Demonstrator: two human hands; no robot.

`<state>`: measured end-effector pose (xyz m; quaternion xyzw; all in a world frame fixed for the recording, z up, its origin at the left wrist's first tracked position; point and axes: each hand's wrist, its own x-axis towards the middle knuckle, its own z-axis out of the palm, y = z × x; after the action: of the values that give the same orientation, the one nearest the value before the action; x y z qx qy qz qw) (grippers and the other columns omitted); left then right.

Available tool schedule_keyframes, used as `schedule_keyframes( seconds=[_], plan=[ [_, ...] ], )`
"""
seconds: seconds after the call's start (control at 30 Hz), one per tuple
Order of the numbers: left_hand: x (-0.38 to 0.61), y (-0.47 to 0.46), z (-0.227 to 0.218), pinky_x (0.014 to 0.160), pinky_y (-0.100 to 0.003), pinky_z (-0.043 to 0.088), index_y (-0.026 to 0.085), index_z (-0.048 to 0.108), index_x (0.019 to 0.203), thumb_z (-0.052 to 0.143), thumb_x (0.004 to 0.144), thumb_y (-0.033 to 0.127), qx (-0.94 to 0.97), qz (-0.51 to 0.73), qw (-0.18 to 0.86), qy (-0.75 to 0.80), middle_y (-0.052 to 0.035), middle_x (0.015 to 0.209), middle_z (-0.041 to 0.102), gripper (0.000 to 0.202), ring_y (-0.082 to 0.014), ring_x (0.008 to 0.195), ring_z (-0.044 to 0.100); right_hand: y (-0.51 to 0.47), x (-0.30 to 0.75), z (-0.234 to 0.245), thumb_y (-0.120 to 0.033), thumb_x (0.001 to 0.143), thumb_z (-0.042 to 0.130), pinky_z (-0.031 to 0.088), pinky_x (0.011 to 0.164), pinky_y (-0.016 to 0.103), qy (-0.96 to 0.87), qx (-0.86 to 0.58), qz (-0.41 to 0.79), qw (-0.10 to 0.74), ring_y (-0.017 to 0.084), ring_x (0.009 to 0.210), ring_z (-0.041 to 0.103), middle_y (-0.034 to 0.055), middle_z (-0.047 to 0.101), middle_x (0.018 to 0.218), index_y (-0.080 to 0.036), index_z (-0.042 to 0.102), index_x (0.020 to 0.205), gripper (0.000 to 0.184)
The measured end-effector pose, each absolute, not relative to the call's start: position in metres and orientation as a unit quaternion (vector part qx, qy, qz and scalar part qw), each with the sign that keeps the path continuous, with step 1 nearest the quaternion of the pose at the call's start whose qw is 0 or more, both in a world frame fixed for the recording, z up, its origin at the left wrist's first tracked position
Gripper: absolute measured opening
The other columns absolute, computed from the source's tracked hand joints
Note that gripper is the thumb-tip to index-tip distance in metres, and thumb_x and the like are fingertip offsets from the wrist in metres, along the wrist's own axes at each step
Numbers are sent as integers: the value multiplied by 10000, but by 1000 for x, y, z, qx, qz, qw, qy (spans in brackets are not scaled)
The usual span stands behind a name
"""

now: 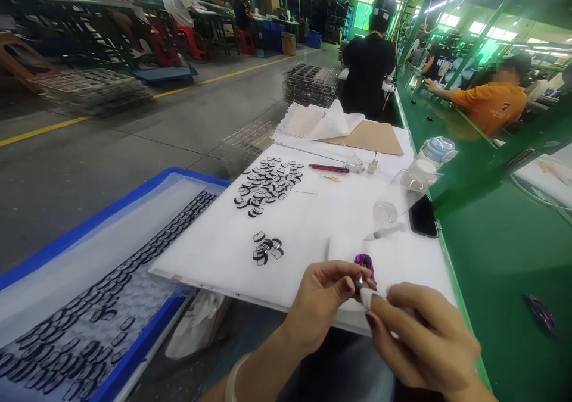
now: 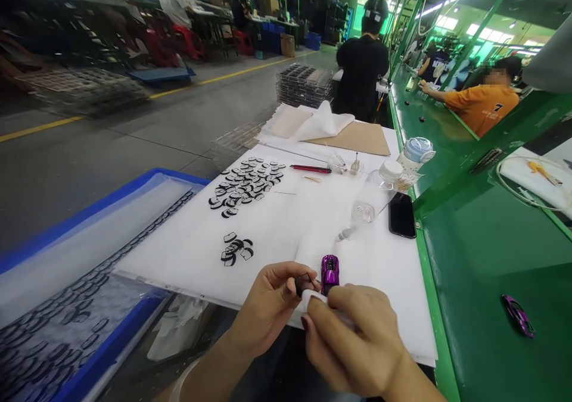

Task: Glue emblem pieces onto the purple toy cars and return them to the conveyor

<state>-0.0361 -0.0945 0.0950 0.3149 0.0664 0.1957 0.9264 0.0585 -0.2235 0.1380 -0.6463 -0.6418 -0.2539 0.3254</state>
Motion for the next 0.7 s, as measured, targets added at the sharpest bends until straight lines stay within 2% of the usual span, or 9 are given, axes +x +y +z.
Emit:
schedule_keyframes(
  seconds=[0.13, 0.27, 0.47, 0.53, 0.6, 0.7],
  plan=[
    [-37, -94, 96, 660, -168, 532, 190, 805, 850, 837, 732, 395, 301, 179, 935, 56, -21, 729, 742, 239, -85, 668, 664, -224, 63, 143, -86, 886, 632, 493, 571, 214, -621, -663, -277, 314, 94, 648, 572, 44, 582, 845, -156, 683, 994, 140],
    [-35, -97, 94, 647, -140, 511, 168, 803, 831, 847, 725, 381, 300, 172, 936, 66, -18, 699, 729, 242, -66, 661, 638, -217, 60, 140, -93, 925, 575, 460, 520, 214, -635, -657, -248, 322, 85, 605, 538, 52, 580, 852, -151, 664, 1043, 159],
    [-33, -97, 89, 682, -176, 540, 187, 805, 841, 839, 738, 369, 288, 178, 938, 71, -35, 784, 739, 213, -94, 702, 672, -235, 68, 163, -93, 918, 590, 438, 530, 242, -661, -680, -187, 257, 102, 608, 539, 41, 598, 809, -155, 668, 999, 128],
    [-35, -93, 88, 686, -192, 550, 190, 806, 855, 832, 742, 393, 302, 176, 934, 77, -46, 775, 741, 234, -112, 705, 684, -239, 76, 162, -93, 909, 615, 417, 500, 226, -622, -707, -157, 299, 85, 587, 533, 31, 605, 828, -184, 687, 1007, 152],
    [-37, -88, 86, 695, -207, 562, 184, 807, 863, 849, 714, 405, 342, 179, 918, 96, -58, 776, 749, 270, -126, 710, 686, -238, 84, 148, -105, 913, 615, 407, 483, 220, -564, -724, -102, 385, 89, 590, 550, 24, 616, 820, -209, 712, 985, 159],
    [-44, -79, 82, 723, -246, 587, 178, 806, 864, 869, 694, 347, 447, 207, 857, 151, -74, 797, 761, 248, -167, 750, 697, -228, 91, 115, -186, 930, 614, 453, 518, 232, -462, -734, -13, 498, 128, 632, 599, 27, 634, 754, -207, 748, 898, 139]
  ],
)
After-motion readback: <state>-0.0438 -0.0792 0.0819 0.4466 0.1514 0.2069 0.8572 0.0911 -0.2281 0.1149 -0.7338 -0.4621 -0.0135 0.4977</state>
